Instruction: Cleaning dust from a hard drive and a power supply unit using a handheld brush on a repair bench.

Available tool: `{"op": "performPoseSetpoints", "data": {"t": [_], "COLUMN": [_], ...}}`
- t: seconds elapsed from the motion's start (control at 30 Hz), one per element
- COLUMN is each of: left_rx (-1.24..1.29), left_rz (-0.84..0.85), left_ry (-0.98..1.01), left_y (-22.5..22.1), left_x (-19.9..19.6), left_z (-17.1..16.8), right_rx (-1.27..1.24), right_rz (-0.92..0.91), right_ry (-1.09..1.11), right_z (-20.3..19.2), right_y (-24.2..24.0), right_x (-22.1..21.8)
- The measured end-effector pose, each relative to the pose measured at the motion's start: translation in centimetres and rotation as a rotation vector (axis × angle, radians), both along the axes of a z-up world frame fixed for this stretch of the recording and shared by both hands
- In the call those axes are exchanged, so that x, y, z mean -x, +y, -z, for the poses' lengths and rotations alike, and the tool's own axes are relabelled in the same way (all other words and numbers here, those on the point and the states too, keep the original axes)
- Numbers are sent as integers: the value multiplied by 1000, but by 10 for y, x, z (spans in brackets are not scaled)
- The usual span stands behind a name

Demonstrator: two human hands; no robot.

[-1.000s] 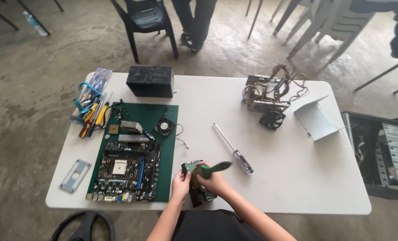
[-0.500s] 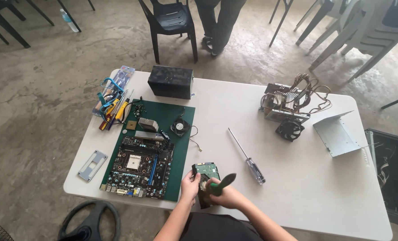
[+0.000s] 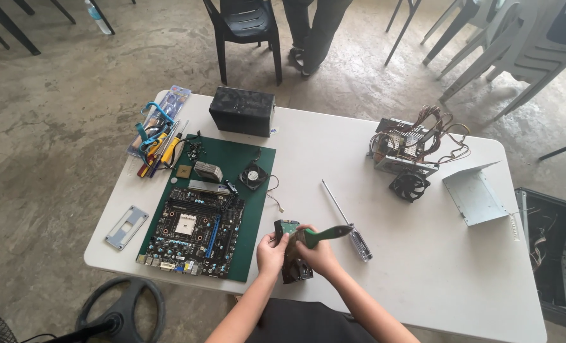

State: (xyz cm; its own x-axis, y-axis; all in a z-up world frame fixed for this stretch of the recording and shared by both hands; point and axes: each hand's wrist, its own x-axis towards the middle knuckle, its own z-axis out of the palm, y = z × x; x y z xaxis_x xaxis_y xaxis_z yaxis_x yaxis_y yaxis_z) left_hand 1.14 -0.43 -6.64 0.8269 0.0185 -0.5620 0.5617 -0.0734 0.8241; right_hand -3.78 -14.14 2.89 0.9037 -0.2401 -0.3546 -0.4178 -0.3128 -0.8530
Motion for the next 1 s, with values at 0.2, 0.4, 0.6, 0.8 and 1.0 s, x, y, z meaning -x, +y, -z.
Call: {"op": "performPoseSetpoints", "data": {"t": [0.2,0.4,0.6,0.8,1.0], "left_rx": [21,-2,-75,-128,-229], "left_rz": [-119,338,394,389,431], "left_ry": [-101,-31,-132,-138,-49], "left_y": [-37,-59,-57,-39,-28], "left_x": [11,8,8,-11,-14], "left_z": [-32,-66,-65,-55,-58], "right_rx": [-528,-741,-593,-370,-207], "right_rz": [321,397,217,102,17], "right_ry": [-44,125,-44,-263,-146], "right_z": [26,33,59,91,50], "right_y": [-13,-43,-61,-40,-34], "right_x": [15,25,19,21,14]}}
